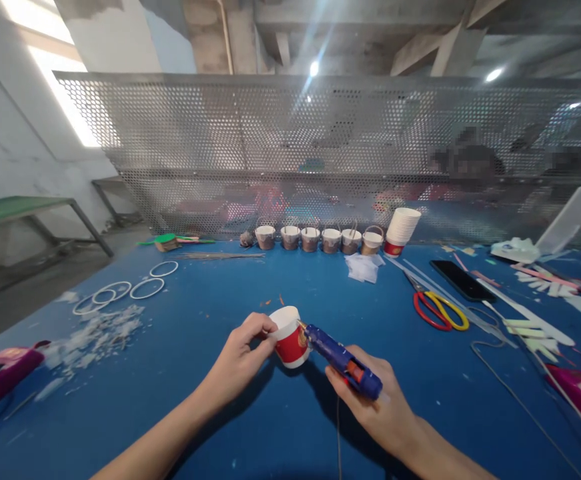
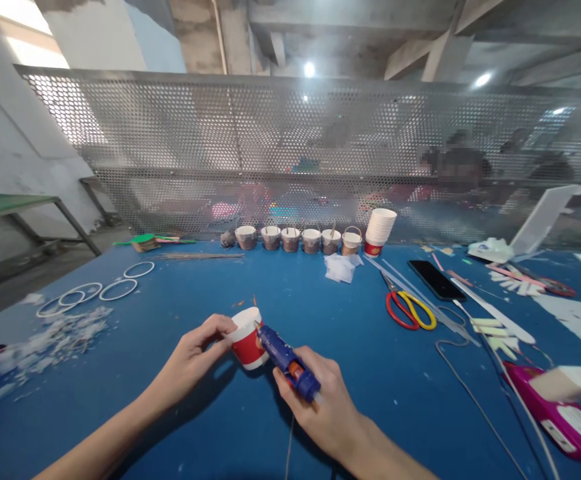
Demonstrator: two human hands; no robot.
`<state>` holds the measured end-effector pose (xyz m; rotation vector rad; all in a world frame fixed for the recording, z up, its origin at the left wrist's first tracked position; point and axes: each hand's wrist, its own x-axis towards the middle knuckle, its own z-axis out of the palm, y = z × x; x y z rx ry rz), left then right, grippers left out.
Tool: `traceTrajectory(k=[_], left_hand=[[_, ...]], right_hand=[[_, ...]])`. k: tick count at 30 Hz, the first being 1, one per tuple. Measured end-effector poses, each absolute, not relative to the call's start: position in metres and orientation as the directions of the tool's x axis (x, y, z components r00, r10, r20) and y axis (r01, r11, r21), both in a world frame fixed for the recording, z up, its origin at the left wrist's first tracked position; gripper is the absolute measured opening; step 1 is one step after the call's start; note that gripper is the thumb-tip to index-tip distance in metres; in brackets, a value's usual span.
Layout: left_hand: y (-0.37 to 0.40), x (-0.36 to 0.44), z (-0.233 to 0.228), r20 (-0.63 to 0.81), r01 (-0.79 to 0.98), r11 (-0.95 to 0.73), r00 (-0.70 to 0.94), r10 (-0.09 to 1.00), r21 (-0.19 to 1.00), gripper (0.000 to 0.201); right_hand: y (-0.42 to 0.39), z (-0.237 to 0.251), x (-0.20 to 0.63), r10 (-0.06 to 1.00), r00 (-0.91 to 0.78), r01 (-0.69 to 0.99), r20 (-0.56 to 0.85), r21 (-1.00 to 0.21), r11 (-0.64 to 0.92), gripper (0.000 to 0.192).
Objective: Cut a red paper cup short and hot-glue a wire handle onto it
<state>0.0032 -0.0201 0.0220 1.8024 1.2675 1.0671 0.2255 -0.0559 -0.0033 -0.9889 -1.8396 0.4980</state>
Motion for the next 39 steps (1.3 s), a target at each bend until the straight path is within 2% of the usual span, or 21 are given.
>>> traceTrajectory(k=[5, 12, 18, 23, 29, 35, 39], left_hand=[[-0.0222, 0.0036, 0.0216, 0.233, 0.398, -0.296, 0.200, 0.952, 0.869, 0.016], [-0.0206, 0.0042, 0.0213, 0.227, 0.398, -0.291, 0.201, 0.953, 0.870, 0.015], [-0.0197, 0.0020, 0.0181, 0.238, 0.397, -0.311, 0.222, 0.945, 0.864, 0.016], [-0.0185, 0.0005, 0.0158, 0.286, 0.380, -0.348, 0.212, 0.935, 0.857, 0.016], [-0.0187, -0.0002, 0.0165, 0.285, 0.374, -0.355, 0.231, 0.930, 0.857, 0.019], [-0.0180, -0.0018, 0.0150, 0.299, 0.359, -0.368, 0.234, 0.925, 0.857, 0.018], [-0.0177, -0.0024, 0.0141, 0.292, 0.358, -0.354, 0.217, 0.931, 0.864, 0.020]], right_hand=[[-0.0564, -0.0060, 0.2242, 0.771, -0.293, 0.394, 0.565, -0.664, 0.636, 0.015], [-0.0550, -0.0044, 0.2262, 0.811, -0.222, 0.378, 0.541, -0.719, 0.583, 0.017], [-0.0569, -0.0030, 0.2243, 0.811, -0.282, 0.362, 0.512, -0.726, 0.584, 0.016], [-0.0529, -0.0027, 0.2248, 0.857, -0.189, 0.353, 0.479, -0.782, 0.515, 0.022], [-0.0564, -0.0024, 0.2227, 0.811, -0.260, 0.330, 0.524, -0.741, 0.585, 0.018], [-0.0537, -0.0062, 0.2251, 0.868, -0.182, 0.340, 0.461, -0.799, 0.496, 0.023], [-0.0554, -0.0030, 0.2254, 0.845, -0.238, 0.309, 0.478, -0.788, 0.533, 0.021]])
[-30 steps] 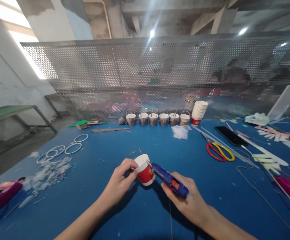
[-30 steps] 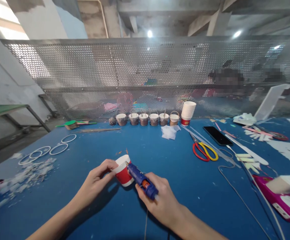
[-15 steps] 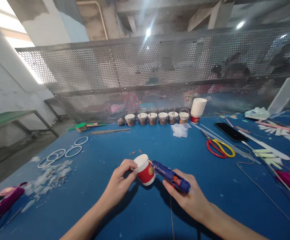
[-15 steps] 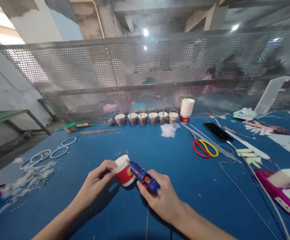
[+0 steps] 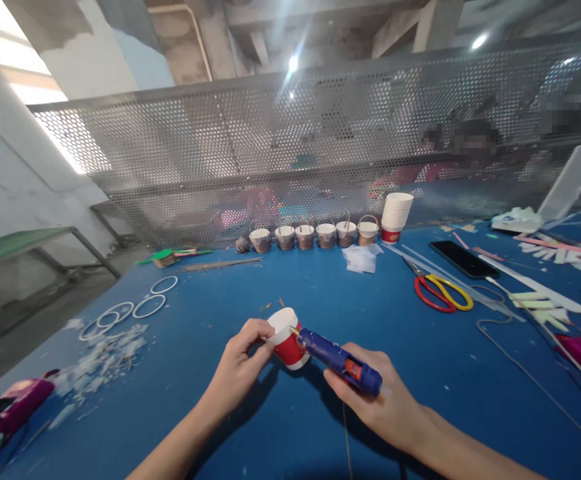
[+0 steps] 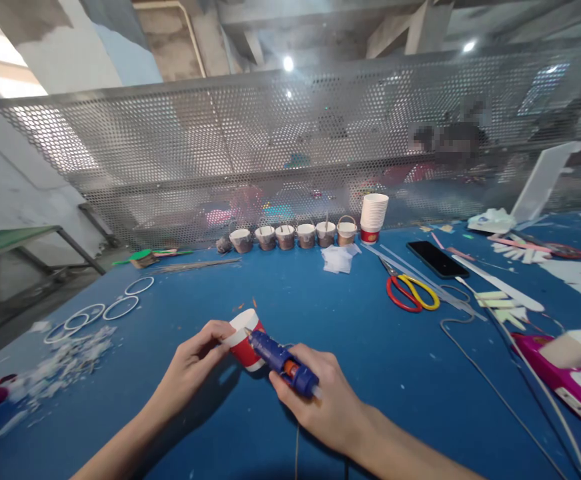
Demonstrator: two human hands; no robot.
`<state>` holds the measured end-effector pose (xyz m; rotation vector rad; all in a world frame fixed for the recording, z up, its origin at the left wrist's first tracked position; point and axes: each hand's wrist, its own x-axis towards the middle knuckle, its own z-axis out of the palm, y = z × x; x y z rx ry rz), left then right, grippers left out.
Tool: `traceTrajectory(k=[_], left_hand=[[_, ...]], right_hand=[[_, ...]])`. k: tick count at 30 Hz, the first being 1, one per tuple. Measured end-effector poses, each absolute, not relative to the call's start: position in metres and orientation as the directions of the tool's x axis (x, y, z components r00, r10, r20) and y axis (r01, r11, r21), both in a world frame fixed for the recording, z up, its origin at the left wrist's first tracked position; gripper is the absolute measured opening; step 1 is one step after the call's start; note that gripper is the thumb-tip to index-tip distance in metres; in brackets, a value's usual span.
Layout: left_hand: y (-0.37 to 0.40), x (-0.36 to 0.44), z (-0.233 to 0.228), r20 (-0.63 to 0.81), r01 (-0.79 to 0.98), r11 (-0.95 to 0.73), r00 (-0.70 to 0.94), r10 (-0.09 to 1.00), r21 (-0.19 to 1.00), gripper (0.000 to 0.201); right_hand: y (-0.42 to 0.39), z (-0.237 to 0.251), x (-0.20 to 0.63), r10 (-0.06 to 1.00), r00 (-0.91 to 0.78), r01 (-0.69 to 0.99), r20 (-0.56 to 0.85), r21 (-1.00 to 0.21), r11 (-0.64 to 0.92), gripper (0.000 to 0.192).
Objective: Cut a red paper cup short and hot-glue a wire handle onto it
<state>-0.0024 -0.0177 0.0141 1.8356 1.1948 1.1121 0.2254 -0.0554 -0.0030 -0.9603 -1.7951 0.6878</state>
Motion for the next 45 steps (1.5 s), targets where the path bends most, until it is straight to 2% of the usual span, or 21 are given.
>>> traceTrajectory(k=[4, 12, 18, 23, 27, 37, 41, 45], left_hand=[[-0.019, -0.002, 0.015, 0.291, 0.376, -0.361, 0.229, 0.929, 0.853, 0.021], [-0.019, -0.002, 0.013, 0.263, 0.384, -0.326, 0.208, 0.942, 0.864, 0.021], [-0.021, -0.001, 0.012, 0.225, 0.380, -0.286, 0.199, 0.954, 0.880, 0.023], [-0.020, 0.000, 0.015, 0.241, 0.406, -0.309, 0.210, 0.948, 0.860, 0.021], [-0.020, 0.000, 0.016, 0.252, 0.403, -0.324, 0.222, 0.942, 0.856, 0.023], [-0.022, 0.001, 0.013, 0.280, 0.401, -0.337, 0.196, 0.940, 0.852, 0.021], [-0.023, 0.001, 0.014, 0.283, 0.392, -0.353, 0.225, 0.932, 0.850, 0.023], [-0.024, 0.001, 0.015, 0.297, 0.389, -0.367, 0.229, 0.927, 0.845, 0.023]], right_hand=[[-0.056, -0.003, 0.223, 0.808, -0.288, 0.291, 0.513, -0.757, 0.585, 0.015], [-0.053, -0.009, 0.226, 0.810, -0.221, 0.343, 0.543, -0.735, 0.585, 0.017], [-0.056, -0.013, 0.227, 0.696, -0.358, 0.394, 0.623, -0.574, 0.717, 0.003], [-0.052, -0.018, 0.229, 0.586, -0.460, 0.462, 0.667, -0.384, 0.799, 0.012], [-0.050, -0.016, 0.230, 0.570, -0.443, 0.526, 0.692, -0.314, 0.790, 0.016], [-0.059, -0.004, 0.222, 0.522, -0.504, 0.582, 0.688, -0.176, 0.794, 0.043], [-0.054, -0.008, 0.223, 0.529, -0.483, 0.615, 0.698, -0.160, 0.772, 0.042], [-0.052, -0.010, 0.226, 0.544, -0.458, 0.621, 0.703, -0.186, 0.762, 0.033]])
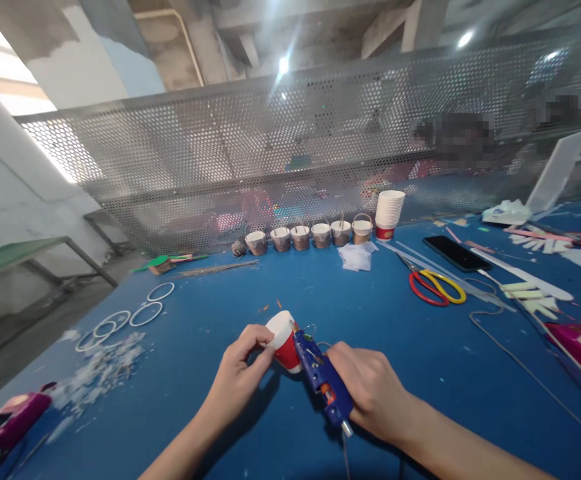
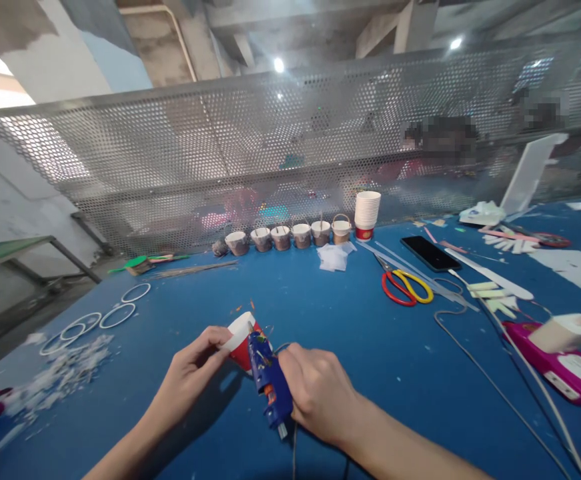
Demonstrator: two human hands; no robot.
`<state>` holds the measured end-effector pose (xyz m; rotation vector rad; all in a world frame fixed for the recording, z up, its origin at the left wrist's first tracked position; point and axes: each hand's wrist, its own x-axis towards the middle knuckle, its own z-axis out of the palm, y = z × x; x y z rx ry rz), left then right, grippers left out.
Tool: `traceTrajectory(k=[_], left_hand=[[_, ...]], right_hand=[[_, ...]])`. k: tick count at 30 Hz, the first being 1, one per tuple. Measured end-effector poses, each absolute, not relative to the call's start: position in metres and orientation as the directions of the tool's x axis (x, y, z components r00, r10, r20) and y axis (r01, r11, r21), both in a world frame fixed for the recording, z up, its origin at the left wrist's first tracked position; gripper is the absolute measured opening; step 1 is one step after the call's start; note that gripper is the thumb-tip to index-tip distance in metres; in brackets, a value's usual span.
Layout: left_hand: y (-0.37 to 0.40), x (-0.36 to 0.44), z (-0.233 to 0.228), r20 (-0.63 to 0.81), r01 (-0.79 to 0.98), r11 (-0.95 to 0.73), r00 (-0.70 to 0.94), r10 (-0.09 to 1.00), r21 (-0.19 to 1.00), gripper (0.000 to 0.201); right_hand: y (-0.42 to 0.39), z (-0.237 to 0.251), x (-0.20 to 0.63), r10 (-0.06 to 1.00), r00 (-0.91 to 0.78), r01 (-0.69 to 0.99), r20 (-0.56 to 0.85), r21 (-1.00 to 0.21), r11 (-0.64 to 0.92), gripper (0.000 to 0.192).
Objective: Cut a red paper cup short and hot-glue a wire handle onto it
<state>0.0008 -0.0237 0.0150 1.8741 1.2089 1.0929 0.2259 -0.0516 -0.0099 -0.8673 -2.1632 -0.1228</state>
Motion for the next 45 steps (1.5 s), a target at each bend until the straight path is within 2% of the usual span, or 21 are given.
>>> traceTrajectory(k=[6, 10, 16, 20, 22, 28, 34, 40, 45], left_hand=[[-0.022, -0.001, 0.015, 0.305, 0.376, -0.370, 0.224, 0.926, 0.850, 0.023], [-0.022, -0.001, 0.016, 0.305, 0.377, -0.377, 0.237, 0.922, 0.846, 0.021], [-0.023, 0.000, 0.019, 0.294, 0.367, -0.369, 0.245, 0.924, 0.854, 0.020], [-0.021, -0.002, 0.020, 0.307, 0.339, -0.378, 0.243, 0.920, 0.862, 0.021], [-0.021, -0.002, 0.020, 0.320, 0.334, -0.389, 0.245, 0.915, 0.858, 0.020], [-0.022, 0.000, 0.022, 0.331, 0.353, -0.416, 0.278, 0.902, 0.838, 0.021], [-0.022, 0.000, 0.023, 0.340, 0.391, -0.430, 0.281, 0.898, 0.813, 0.026], [-0.022, 0.000, 0.023, 0.351, 0.410, -0.474, 0.341, 0.872, 0.779, 0.026], [-0.022, 0.001, 0.023, 0.342, 0.425, -0.463, 0.333, 0.879, 0.778, 0.025]], right_hand=[[-0.054, -0.006, 0.225, 0.537, -0.452, 0.563, 0.712, -0.239, 0.791, 0.030], [-0.054, -0.009, 0.228, 0.567, -0.429, 0.510, 0.703, -0.329, 0.794, 0.020], [-0.055, -0.011, 0.228, 0.708, -0.330, 0.403, 0.624, -0.585, 0.703, 0.006], [-0.056, -0.007, 0.224, 0.843, -0.215, 0.333, 0.493, -0.774, 0.538, 0.019], [-0.057, -0.005, 0.223, 0.887, -0.178, 0.309, 0.426, -0.832, 0.461, 0.025], [-0.060, -0.002, 0.223, 0.862, -0.215, 0.309, 0.460, -0.805, 0.507, 0.020], [-0.059, 0.001, 0.224, 0.906, -0.184, 0.287, 0.381, -0.861, 0.420, 0.024], [-0.061, 0.001, 0.222, 0.868, -0.227, 0.289, 0.441, -0.821, 0.493, 0.021], [-0.059, 0.001, 0.222, 0.923, -0.190, 0.231, 0.334, -0.899, 0.373, 0.024]])
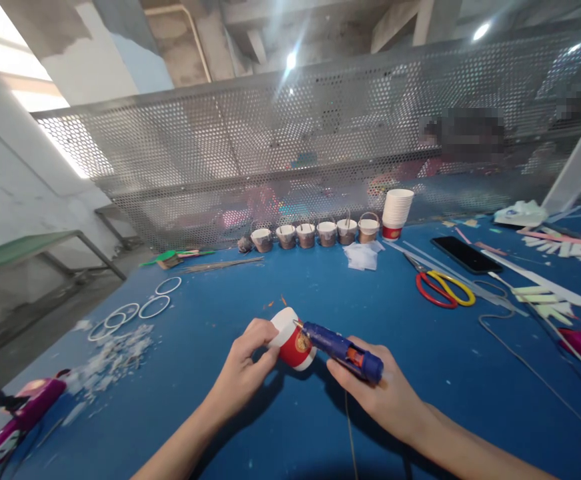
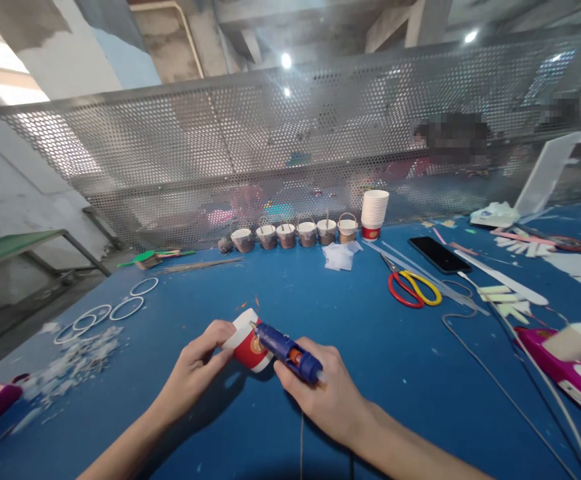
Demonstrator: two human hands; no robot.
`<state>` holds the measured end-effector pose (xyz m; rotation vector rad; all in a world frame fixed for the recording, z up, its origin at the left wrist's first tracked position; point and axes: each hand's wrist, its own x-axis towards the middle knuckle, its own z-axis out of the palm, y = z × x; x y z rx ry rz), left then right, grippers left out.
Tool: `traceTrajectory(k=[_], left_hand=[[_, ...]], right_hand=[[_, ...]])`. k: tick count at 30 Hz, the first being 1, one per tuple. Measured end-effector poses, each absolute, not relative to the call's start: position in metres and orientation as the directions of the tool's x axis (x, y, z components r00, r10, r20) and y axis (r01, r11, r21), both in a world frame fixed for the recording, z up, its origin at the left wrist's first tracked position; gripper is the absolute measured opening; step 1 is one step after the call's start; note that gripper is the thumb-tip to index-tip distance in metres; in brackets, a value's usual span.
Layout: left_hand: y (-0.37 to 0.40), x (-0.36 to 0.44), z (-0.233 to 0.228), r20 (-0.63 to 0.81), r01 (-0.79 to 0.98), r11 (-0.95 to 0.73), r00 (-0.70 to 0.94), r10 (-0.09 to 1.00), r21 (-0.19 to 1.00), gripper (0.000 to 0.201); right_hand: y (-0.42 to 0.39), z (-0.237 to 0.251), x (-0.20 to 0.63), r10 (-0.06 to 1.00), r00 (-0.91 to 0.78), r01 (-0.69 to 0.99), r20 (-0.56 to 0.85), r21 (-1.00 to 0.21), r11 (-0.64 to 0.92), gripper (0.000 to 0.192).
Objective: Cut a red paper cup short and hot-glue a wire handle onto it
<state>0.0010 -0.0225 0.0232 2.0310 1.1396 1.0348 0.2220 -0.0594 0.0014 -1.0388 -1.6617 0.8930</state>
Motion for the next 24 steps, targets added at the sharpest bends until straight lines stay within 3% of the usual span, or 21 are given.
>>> traceTrajectory(k=[6, 13, 20, 24], left_hand=[[-0.0212, -0.0002, 0.0205, 0.358, 0.410, -0.497, 0.371, 0.857, 0.764, 0.027], [-0.0189, -0.0019, 0.0194, 0.346, 0.390, -0.485, 0.375, 0.860, 0.783, 0.028], [-0.0187, -0.0024, 0.0180, 0.334, 0.398, -0.483, 0.389, 0.859, 0.780, 0.026], [-0.0185, -0.0036, 0.0180, 0.313, 0.392, -0.453, 0.372, 0.874, 0.800, 0.024]], right_hand=[[-0.0621, 0.0029, 0.2198, 0.905, -0.234, 0.240, 0.356, -0.881, 0.409, 0.020], [-0.0595, 0.0047, 0.2219, 0.958, -0.188, 0.147, 0.216, -0.958, 0.245, 0.027], [-0.0665, -0.0002, 0.2184, 0.915, -0.277, 0.226, 0.295, -0.905, 0.360, 0.019], [-0.0600, 0.0011, 0.2205, 0.949, -0.217, 0.170, 0.229, -0.948, 0.268, 0.024]])
